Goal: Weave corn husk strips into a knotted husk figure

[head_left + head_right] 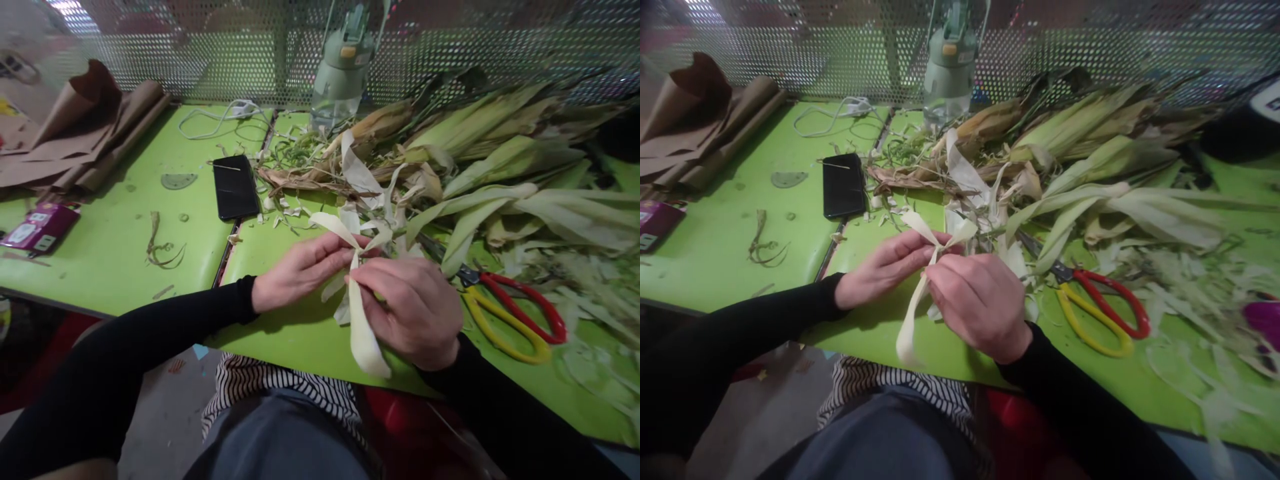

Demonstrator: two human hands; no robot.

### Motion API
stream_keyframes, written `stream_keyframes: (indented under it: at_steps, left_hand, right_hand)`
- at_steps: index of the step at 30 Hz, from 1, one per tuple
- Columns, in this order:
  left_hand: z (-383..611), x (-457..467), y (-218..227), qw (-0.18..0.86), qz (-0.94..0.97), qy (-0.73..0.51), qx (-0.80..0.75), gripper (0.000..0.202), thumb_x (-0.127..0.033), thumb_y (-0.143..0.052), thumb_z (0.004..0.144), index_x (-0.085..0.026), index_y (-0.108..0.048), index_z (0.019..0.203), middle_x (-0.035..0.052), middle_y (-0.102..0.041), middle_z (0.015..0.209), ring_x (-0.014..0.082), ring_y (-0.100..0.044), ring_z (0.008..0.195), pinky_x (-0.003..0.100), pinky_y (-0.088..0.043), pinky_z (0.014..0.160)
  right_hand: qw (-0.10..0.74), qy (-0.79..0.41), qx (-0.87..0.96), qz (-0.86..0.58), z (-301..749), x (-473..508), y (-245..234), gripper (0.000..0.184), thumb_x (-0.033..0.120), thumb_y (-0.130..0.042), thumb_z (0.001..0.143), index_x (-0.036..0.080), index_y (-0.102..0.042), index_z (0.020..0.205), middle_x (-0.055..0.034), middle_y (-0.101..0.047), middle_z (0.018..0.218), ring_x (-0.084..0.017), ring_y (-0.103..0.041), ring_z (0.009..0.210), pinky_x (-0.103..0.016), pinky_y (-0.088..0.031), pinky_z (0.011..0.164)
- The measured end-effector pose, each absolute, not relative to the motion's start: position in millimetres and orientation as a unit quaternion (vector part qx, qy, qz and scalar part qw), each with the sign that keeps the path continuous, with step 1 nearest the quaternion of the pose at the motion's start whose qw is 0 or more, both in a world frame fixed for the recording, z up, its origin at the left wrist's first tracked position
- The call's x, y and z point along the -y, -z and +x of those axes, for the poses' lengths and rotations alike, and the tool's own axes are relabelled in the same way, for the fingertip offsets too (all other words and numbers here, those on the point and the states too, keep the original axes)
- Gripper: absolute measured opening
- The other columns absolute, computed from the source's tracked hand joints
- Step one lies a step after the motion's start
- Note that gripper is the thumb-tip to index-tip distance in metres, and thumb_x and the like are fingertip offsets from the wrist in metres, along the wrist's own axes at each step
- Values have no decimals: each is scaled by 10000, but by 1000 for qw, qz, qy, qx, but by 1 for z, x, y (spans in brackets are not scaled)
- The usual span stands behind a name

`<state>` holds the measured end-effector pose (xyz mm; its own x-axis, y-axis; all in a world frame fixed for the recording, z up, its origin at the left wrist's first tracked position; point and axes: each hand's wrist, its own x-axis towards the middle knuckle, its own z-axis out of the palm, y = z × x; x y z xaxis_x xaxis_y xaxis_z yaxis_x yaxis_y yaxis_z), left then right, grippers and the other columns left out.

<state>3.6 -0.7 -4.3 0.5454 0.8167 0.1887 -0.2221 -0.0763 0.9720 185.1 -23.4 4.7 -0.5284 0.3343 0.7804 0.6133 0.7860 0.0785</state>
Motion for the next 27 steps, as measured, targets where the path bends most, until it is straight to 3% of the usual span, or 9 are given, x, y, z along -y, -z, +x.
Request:
stream_keyframes:
  at_steps: [6, 12, 18, 22, 24, 27]
  left_hand:
    - [3, 2, 7, 501, 698, -401, -318, 249, -331, -507, 981, -151, -671, 1032, 100, -740, 1099, 193, -682, 1051, 320, -511, 958]
    - [5, 9, 5, 493, 692, -414, -328, 248, -321, -489, 984, -165, -679, 1020, 87, -737, 1094, 182, -675, 1057, 295, -499, 954]
    - [4, 0, 4, 616, 598, -414, -302, 245, -376, -607, 927, -147, -682, 969, 65, -731, 995, 160, -659, 939, 287, -499, 893]
    - [-1, -12, 6, 752, 460, -372, -289, 170, -292, -638, 912, -134, -675, 963, 61, -737, 888, 131, -673, 793, 275, -512, 803]
    - [-3, -14, 7, 788, 413, -360, -282, 162, -277, -644, 908, -136, -661, 986, 73, -752, 869, 141, -699, 805, 275, -516, 800]
    - [-2, -14, 8, 812, 392, -341, -267, 185, -278, -712, 860, -132, -627, 935, 84, -763, 844, 139, -719, 796, 235, -522, 741]
  right_hand:
    - [383, 172, 871, -257, 187, 30, -4, 241, 85, -664, 829, 160, -654, 1058, -79, -746, 923, -204, -670, 851, -334, -549, 744]
    - [363, 154, 888, -237, 187, 33, -1, 250, 103, -606, 865, 225, -667, 1074, -56, -773, 970, -195, -687, 868, -327, -560, 747]
    - [372, 121, 880, -270, 185, 27, -3, 346, 105, -623, 875, 249, -606, 1190, -57, -771, 997, -215, -709, 896, -365, -555, 768]
    - [387, 123, 830, -381, 189, 17, -11, 465, 185, -648, 899, 249, -518, 1341, -125, -726, 1163, -304, -660, 1107, -475, -503, 897]
    - [363, 84, 832, -410, 192, 12, -12, 363, 223, -580, 948, 237, -553, 1310, -138, -714, 1187, -321, -645, 1127, -498, -485, 899]
    - [346, 3, 837, -424, 194, 7, -10, 169, 251, -553, 969, 206, -643, 1105, -101, -742, 1003, -275, -683, 935, -447, -503, 799]
